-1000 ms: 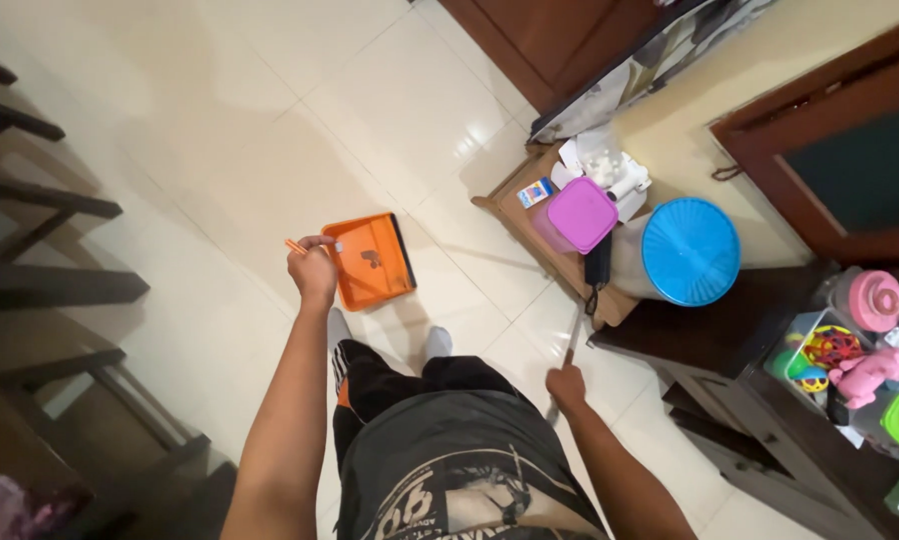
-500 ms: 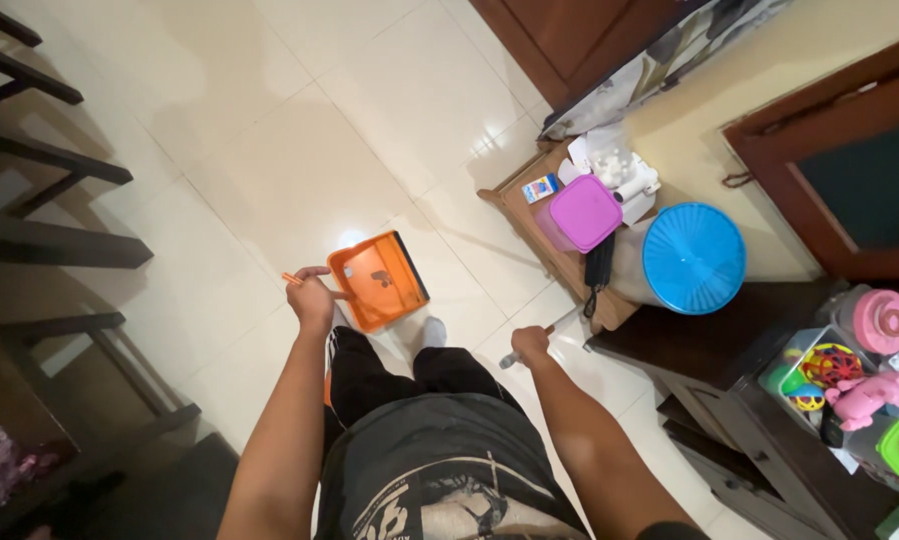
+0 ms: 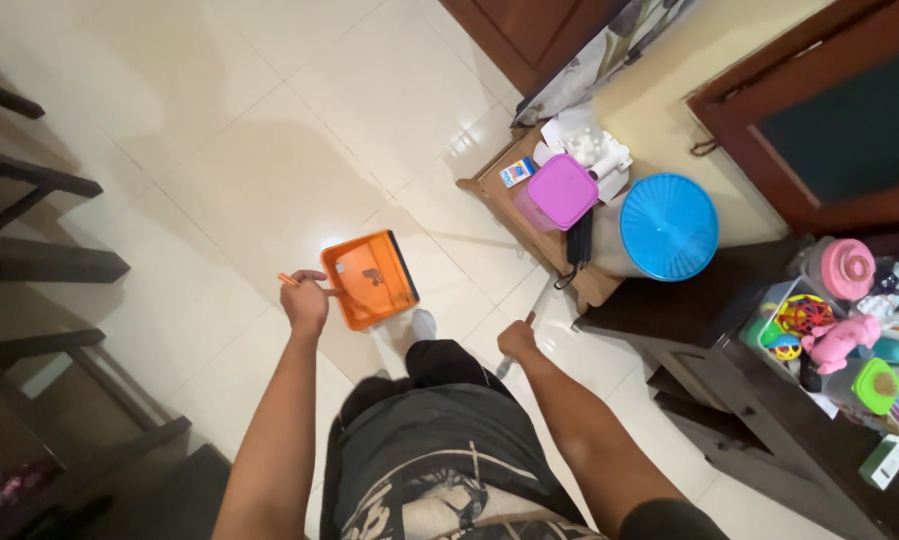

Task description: Sweeping the floor with a broom and dustpan.

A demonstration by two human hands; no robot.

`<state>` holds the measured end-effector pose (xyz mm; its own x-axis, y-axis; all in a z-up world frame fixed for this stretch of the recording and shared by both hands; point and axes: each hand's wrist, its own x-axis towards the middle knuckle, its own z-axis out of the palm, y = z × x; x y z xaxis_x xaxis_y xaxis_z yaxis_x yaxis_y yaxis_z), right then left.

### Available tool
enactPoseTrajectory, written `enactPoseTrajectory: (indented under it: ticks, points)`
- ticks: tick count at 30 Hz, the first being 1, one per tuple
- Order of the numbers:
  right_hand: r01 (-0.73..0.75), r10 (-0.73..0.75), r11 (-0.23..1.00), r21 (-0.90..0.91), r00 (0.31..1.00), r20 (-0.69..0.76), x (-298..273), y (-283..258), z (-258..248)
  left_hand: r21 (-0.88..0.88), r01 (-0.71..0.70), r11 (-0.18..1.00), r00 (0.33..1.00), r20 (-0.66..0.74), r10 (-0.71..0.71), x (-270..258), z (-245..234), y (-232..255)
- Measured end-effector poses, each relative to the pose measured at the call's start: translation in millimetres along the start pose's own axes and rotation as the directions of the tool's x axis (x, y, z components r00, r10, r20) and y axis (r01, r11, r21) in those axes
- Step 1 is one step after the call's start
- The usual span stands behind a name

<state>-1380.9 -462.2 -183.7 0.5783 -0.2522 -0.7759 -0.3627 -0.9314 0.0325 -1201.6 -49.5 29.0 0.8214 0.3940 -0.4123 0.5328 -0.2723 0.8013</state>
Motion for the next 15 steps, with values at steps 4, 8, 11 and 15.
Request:
enactPoseTrajectory:
  ticks: [4, 8, 11, 15]
  points:
    - [-0.108, 0.149, 0.953, 0.285, 0.98, -0.129, -44, 4, -8, 0.104, 0.05, 0.993, 0.995, 0.085, -0.059, -18, -4, 10]
    - [-0.073, 0.066, 0.984, 0.162, 0.997, 0.046, -83, -6, -14, 0.008, 0.047, 0.999, 0.996, 0.078, -0.047, -22, -1, -8]
    - [-0.036, 0.033, 0.992, 0.124, 0.999, 0.027, -105, -19, -1, 0.008, -0.014, 1.0, 0.999, 0.045, 0.014, -29, -7, -20]
    - [-0.083, 0.083, 0.968, 0.236, 0.996, 0.007, -132, -38, 17, 0.039, -0.093, 0.995, 0.995, 0.025, 0.092, -34, -17, -28]
